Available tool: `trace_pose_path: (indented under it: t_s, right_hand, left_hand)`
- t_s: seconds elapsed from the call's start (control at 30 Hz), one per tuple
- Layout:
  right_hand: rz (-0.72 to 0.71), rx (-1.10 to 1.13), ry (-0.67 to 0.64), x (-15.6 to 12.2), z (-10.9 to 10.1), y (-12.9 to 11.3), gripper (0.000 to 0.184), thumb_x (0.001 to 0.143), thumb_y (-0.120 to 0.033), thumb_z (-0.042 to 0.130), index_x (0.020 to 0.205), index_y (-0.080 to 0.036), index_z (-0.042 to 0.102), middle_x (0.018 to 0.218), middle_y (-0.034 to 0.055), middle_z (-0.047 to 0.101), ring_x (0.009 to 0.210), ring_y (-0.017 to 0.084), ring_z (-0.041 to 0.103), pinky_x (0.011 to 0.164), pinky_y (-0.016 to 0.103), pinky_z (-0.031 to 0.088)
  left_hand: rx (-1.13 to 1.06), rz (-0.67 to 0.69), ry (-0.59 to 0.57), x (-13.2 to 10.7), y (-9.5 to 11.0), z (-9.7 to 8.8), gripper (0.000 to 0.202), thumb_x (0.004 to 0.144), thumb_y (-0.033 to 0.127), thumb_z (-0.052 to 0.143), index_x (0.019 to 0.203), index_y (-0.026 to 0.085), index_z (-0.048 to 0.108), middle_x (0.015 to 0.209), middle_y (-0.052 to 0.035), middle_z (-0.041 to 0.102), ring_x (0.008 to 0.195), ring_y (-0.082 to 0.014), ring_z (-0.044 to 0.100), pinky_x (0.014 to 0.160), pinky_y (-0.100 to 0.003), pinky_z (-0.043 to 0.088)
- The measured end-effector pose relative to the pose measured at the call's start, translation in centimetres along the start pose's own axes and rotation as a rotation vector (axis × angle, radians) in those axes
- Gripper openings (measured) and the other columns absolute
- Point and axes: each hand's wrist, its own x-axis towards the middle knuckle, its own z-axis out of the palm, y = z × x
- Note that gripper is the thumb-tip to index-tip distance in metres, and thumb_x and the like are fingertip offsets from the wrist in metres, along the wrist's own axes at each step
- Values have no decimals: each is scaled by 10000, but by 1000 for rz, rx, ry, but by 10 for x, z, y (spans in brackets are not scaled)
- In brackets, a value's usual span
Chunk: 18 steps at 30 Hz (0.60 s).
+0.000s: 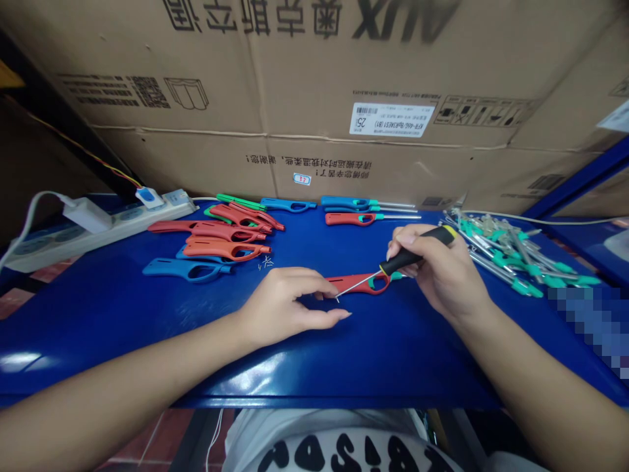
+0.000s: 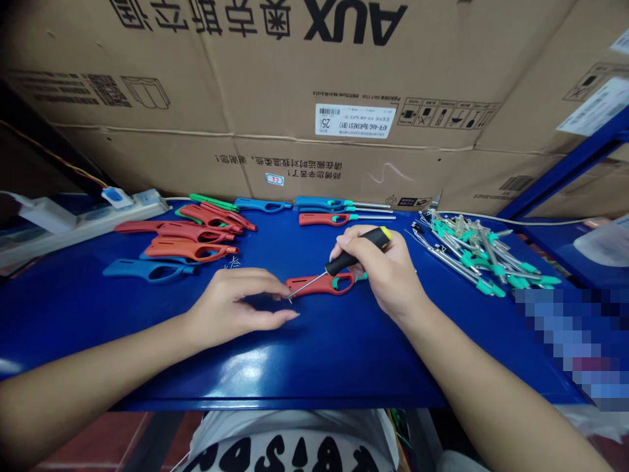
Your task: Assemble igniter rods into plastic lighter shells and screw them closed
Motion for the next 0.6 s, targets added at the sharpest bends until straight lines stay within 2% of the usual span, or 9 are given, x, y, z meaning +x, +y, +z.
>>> trace_pose_path:
  t_s: [0.13, 0.23, 0.33, 0.6]
  right_hand:
    - [-11, 49, 42, 1, 1, -2, 218, 781, -325, 736, 601, -216, 681, 654, 15, 603, 491, 102, 407, 448, 276, 287]
    - [-19, 63, 54, 1, 1, -3, 207, 771, -326, 741, 606, -217, 681, 653, 20, 607, 487, 105, 388, 446, 288, 273]
    - [-16, 47, 58, 1, 1, -4, 203, 762, -337, 736, 601, -226, 682, 649, 18, 609, 489, 110, 384, 445, 288, 273]
    - [-10, 85, 73, 2, 2, -6, 183, 742, -328, 759, 615, -228, 673, 632, 14, 593, 475, 114, 385, 447, 301, 262]
  left_hand:
    - [-79, -109, 1, 0, 1, 2, 306, 776, 349, 826, 1014, 176, 743, 890, -41, 745, 740, -142, 677, 715, -256, 552]
    - [-115, -141, 8, 1, 0, 4, 200, 833, 298, 774, 988, 175, 750, 902, -49, 745, 758, -144, 683, 706, -257, 546]
    - [-150, -125, 12, 2, 0, 4, 94, 882, 248, 718, 908, 167, 758, 909, -61, 750, 798, -153, 697, 730, -265, 548]
    - [-138, -95, 49, 2, 0, 5, 80, 889, 207, 703, 916, 155, 758, 930, -69, 750, 802, -153, 697, 747, -275, 557]
